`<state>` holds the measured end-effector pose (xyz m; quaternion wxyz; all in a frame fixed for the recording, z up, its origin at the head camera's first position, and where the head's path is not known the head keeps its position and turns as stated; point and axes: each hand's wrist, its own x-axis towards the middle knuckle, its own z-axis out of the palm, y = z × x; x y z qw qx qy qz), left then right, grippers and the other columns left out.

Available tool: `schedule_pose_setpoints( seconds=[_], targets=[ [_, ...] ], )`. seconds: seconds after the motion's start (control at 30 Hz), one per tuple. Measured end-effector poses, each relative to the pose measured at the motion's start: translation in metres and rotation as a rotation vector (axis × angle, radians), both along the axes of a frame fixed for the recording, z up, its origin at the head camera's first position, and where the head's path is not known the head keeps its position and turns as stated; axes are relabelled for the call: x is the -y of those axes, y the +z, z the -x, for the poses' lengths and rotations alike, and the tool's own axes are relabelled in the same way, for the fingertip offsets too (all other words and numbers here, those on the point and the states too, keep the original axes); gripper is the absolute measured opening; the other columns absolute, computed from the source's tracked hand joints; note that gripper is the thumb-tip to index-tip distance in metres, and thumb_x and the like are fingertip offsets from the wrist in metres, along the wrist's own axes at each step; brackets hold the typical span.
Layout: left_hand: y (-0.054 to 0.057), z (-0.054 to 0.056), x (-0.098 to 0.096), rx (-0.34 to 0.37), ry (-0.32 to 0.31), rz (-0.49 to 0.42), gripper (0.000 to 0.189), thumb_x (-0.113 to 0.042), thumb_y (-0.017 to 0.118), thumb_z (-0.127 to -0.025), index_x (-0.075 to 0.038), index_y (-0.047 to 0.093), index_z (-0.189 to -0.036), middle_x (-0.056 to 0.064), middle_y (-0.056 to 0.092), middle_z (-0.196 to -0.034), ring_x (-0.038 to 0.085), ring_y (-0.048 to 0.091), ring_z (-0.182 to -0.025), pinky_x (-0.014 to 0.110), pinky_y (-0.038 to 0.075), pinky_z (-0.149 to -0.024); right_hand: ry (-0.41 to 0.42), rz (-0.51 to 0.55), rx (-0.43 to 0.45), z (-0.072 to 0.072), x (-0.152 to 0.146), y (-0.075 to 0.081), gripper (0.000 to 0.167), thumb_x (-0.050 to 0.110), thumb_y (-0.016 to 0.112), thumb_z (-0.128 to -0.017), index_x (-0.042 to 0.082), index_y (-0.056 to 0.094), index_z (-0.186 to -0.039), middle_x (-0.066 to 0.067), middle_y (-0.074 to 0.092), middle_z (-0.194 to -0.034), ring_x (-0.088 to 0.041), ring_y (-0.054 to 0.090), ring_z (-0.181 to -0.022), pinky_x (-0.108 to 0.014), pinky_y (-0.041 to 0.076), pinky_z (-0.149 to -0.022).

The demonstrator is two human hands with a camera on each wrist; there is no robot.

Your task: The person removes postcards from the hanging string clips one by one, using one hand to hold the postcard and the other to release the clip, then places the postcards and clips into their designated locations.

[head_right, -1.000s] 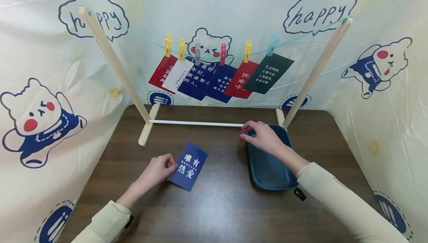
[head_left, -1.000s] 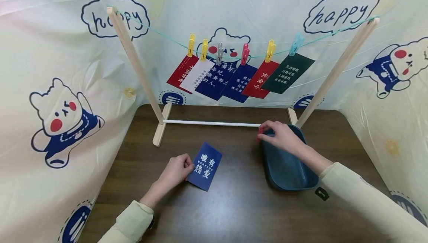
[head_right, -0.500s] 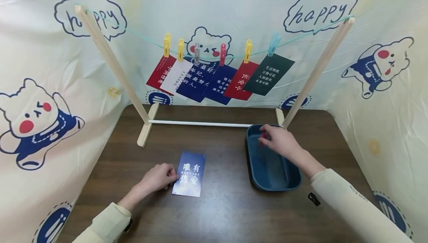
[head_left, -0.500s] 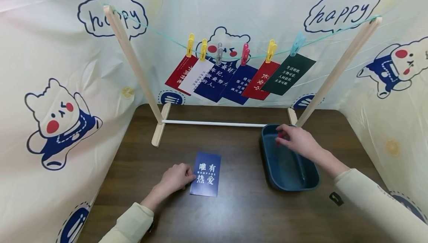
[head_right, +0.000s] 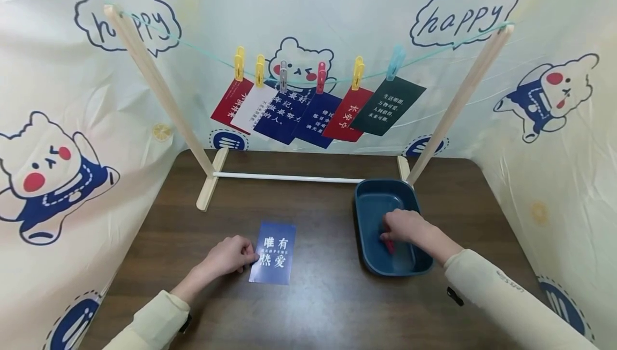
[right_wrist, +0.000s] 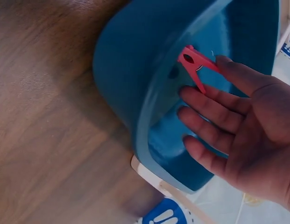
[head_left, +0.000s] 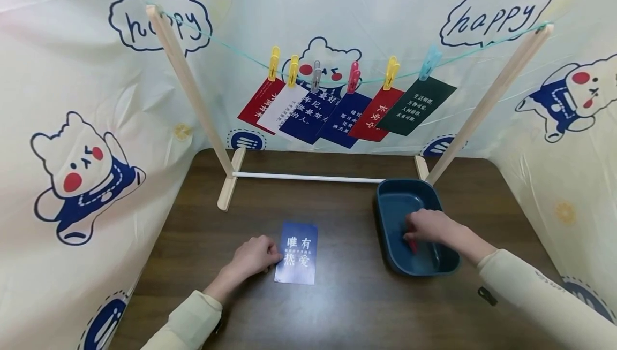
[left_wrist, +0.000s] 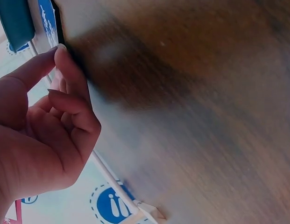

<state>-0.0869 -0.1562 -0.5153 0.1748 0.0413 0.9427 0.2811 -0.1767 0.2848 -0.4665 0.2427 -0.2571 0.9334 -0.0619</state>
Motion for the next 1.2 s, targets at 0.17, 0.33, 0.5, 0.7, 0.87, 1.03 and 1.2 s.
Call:
schedule_pose_setpoints(
  seconds=[0.17,0.33,0.5,0.7,0.87,1.03,1.2],
  targets=[
    [0.000,-0.002,-0.002,0.007,-0.003,0.015,0.033,-0.024,0.080,-0.091,-0.016,0.063,-0.064,-0.005,0.058,-0.053,0.012,0.055,-0.049,0.031,0.040,-0.049,0.003,0.003,0.032,-0.004,-0.003,-0.003,0.025,0.031,0.077,-0.095,0.014,0.066,-0.081,0.004,0.057,-0.067,-0.010,0.054,-0.057,-0.026,0.045,-0.052],
    [0.004,-0.002,-0.004,0.001,-0.004,0.026,0.033,-0.024,0.081,-0.091,-0.015,0.063,-0.065,-0.006,0.058,-0.053,0.011,0.054,-0.048,0.030,0.038,-0.048,0.014,0.003,0.054,-0.002,-0.007,-0.007,0.027,0.034,0.074,-0.098,0.013,0.066,-0.082,0.003,0.056,-0.067,-0.011,0.053,-0.057,-0.027,0.045,-0.052],
    [0.007,-0.002,-0.003,0.000,-0.011,0.014,0.033,-0.023,0.080,-0.091,-0.015,0.062,-0.065,-0.005,0.059,-0.055,0.011,0.055,-0.049,0.030,0.039,-0.048,-0.027,-0.013,0.079,-0.005,-0.003,-0.001,0.023,0.034,0.073,-0.098,0.014,0.068,-0.087,0.003,0.057,-0.070,-0.012,0.055,-0.060,-0.027,0.046,-0.055],
    [-0.035,0.011,0.011,-0.037,-0.050,0.000,0.035,-0.029,0.078,-0.089,-0.022,0.058,-0.061,-0.008,0.057,-0.053,0.011,0.054,-0.048,0.032,0.039,-0.045,-0.056,-0.020,0.068,-0.005,-0.002,0.001,0.023,0.035,0.070,-0.101,0.013,0.070,-0.094,0.004,0.058,-0.072,-0.012,0.055,-0.062,-0.028,0.046,-0.056],
    [-0.064,0.019,0.018,-0.064,-0.046,0.019,0.036,-0.031,0.079,-0.085,-0.026,0.056,-0.057,-0.011,0.055,-0.052,0.011,0.054,-0.048,0.033,0.039,-0.043,-0.071,-0.002,0.060,-0.004,-0.002,-0.001,0.023,0.034,0.069,-0.100,0.012,0.070,-0.097,0.003,0.059,-0.074,-0.012,0.056,-0.063,-0.028,0.048,-0.057],
    [-0.049,0.012,0.015,-0.109,-0.045,0.016,0.038,-0.034,0.079,-0.087,-0.024,0.055,-0.060,-0.009,0.052,-0.055,0.012,0.050,-0.050,0.032,0.036,-0.045,-0.072,0.020,0.044,-0.004,0.001,-0.002,0.023,0.035,0.070,-0.100,0.012,0.069,-0.099,0.004,0.060,-0.075,-0.011,0.057,-0.064,-0.028,0.050,-0.058],
    [-0.006,0.004,0.004,-0.122,0.008,0.009,0.034,-0.034,0.078,-0.092,-0.019,0.058,-0.070,-0.006,0.053,-0.062,0.013,0.050,-0.055,0.031,0.035,-0.049,-0.069,0.058,0.029,-0.002,0.004,0.002,0.021,0.034,0.070,-0.100,0.013,0.069,-0.100,0.005,0.060,-0.075,-0.010,0.057,-0.064,-0.027,0.050,-0.058]
  ],
)
